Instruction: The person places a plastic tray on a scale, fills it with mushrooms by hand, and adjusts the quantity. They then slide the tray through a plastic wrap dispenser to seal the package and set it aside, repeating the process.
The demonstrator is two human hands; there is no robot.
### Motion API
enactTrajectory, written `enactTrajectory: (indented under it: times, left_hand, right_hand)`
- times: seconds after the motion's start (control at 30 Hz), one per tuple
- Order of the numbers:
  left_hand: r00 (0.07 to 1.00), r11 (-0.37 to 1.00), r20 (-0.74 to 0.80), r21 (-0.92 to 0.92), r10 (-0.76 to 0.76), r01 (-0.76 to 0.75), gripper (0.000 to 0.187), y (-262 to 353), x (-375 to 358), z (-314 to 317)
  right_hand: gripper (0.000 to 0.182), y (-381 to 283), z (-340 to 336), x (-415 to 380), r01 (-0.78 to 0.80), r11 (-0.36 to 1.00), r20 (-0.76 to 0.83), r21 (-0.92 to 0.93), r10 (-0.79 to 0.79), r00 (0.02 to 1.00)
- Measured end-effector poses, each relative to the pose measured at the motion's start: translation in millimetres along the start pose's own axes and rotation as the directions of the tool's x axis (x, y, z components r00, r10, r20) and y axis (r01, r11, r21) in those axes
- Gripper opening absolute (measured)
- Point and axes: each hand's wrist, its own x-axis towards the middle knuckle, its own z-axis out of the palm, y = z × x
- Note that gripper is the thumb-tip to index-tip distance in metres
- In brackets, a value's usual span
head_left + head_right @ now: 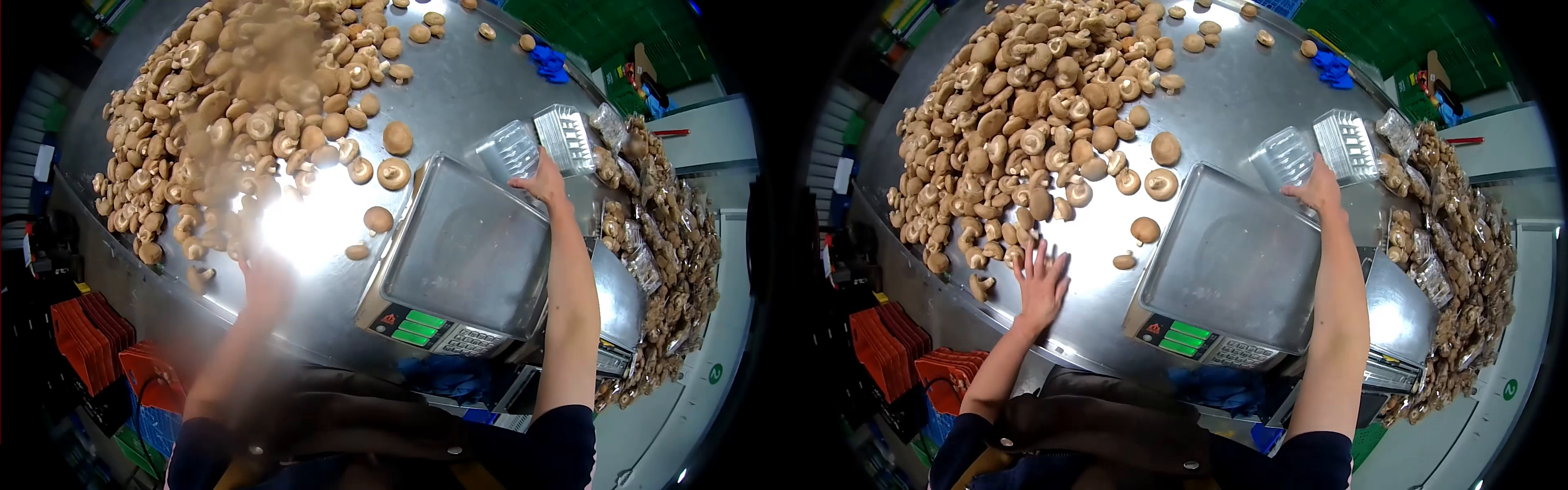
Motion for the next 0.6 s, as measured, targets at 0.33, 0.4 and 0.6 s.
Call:
enactTrajectory:
  times: [0.33,0.4,0.6]
  left_hand:
    - [0.921,0.891,-0.278,-0.434,-0.272,0.133,0.066,21.2,69.4,-59.9]
    - [0.927,0.826,-0.245,-0.554,-0.285,0.107,0.062,36.7,57.1,-76.6]
    - [0.952,0.804,-0.252,-0.594,-0.176,-0.008,0.049,41.0,29.0,-105.9]
  right_hand:
    - [0.099,-27.9,-21.0,-14.6,-0.042,0.997,-0.036,-0.064,0.040,0.999]
    - [0.093,-35.8,-27.9,-19.4,0.013,0.997,-0.031,-0.076,-0.016,0.999]
    - [0.050,-5.0,-38.6,-16.9,0.140,0.990,-0.097,-0.009,-0.140,0.985]
